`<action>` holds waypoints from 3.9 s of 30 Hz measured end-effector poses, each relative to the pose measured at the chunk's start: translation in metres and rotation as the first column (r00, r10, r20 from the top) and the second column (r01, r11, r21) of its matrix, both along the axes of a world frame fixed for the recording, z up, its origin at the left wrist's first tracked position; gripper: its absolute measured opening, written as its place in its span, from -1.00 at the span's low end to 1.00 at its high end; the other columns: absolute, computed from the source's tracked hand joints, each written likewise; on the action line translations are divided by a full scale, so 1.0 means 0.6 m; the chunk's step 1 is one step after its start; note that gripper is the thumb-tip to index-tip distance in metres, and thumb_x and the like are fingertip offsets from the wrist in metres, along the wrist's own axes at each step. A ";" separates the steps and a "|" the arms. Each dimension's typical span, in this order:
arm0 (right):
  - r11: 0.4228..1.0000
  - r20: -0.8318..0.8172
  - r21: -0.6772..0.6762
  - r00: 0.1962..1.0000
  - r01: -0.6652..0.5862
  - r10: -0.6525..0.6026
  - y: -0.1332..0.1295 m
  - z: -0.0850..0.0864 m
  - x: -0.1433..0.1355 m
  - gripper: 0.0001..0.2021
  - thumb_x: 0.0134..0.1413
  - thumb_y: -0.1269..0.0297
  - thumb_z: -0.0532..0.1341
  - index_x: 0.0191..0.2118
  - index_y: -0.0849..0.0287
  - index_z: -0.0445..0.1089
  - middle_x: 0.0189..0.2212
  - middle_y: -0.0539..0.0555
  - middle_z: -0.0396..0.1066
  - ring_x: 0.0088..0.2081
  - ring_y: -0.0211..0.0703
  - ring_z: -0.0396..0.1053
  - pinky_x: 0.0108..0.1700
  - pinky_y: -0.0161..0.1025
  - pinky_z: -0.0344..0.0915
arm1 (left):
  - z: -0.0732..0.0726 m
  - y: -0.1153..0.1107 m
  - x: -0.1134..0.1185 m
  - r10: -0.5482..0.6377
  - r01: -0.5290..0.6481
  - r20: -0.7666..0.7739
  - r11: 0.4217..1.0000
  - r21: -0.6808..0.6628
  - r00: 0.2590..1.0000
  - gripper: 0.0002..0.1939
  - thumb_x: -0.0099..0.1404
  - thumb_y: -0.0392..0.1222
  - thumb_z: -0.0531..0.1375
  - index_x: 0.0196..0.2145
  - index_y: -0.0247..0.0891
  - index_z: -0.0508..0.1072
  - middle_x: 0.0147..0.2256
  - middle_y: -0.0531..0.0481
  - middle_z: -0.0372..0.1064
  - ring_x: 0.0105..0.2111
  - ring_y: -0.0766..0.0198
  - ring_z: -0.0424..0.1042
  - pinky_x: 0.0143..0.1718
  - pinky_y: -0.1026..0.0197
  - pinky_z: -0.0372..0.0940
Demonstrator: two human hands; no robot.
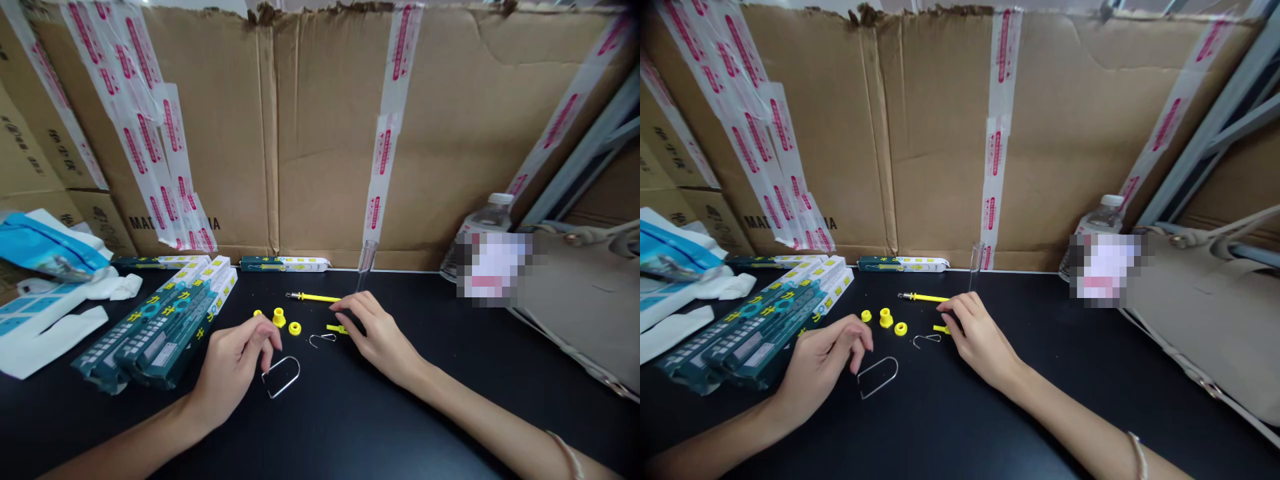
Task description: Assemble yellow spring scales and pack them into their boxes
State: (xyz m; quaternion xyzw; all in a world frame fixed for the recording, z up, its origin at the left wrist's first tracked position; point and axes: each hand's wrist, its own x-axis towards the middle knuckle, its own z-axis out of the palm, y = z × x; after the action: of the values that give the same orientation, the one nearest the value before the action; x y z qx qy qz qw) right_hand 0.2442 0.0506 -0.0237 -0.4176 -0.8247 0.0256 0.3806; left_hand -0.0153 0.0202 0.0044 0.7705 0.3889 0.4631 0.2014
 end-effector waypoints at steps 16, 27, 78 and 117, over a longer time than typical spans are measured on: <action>0.974 0.107 -0.215 0.993 0.065 -0.043 0.003 -0.012 0.003 -0.50 0.42 0.12 -0.09 0.33 0.26 0.08 0.30 0.27 0.16 0.34 0.05 0.06 0.35 0.15 0.05 | 0.000 0.010 0.002 -0.077 0.073 -0.021 0.986 -0.151 0.997 -0.61 0.47 -0.12 -0.01 -0.34 -0.24 0.56 -0.51 0.04 0.37 -0.52 0.34 0.33 -0.51 0.33 0.19; 0.980 0.053 -0.087 0.983 0.179 -0.175 0.001 -0.007 0.004 -0.70 0.34 0.16 0.11 0.01 0.18 0.46 -0.19 0.21 0.49 -0.12 0.09 0.42 -0.05 0.08 0.44 | 0.003 0.005 0.005 -0.121 0.104 -0.112 0.984 -0.145 0.986 -0.63 0.49 -0.12 -0.04 -0.31 -0.23 0.52 -0.48 0.04 0.37 -0.43 0.28 0.40 -0.32 0.26 0.24; 0.989 -0.087 -0.094 0.989 0.111 -0.119 -0.051 0.004 -0.035 -0.81 0.29 0.39 0.12 -0.04 0.12 0.37 -0.25 0.13 0.42 -0.17 0.03 0.36 -0.10 0.01 0.37 | 0.002 0.002 0.014 -0.027 0.184 0.336 0.876 -0.446 0.942 -0.69 0.39 0.11 0.11 -0.20 -0.20 0.30 -0.49 0.17 0.23 -0.66 0.46 0.18 -0.75 0.47 0.14; 0.952 -0.064 -0.292 0.991 0.091 -0.115 -0.046 0.003 -0.023 -0.86 0.29 0.35 0.16 -0.18 0.07 0.49 -0.23 0.07 0.48 -0.17 -0.02 0.42 -0.11 -0.08 0.35 | -0.011 0.006 0.008 -0.081 0.165 0.217 0.898 -0.408 0.973 -0.65 0.44 0.10 0.04 0.06 -0.11 0.27 -0.37 0.12 0.24 -0.57 0.43 0.13 -0.66 0.40 0.08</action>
State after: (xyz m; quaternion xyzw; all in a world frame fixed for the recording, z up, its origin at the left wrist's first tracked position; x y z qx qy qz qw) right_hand 0.2305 0.0231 -0.0217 -0.5098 -0.7732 0.1425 0.3493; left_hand -0.0106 0.0239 -0.0025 0.6826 0.4088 0.4270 0.4296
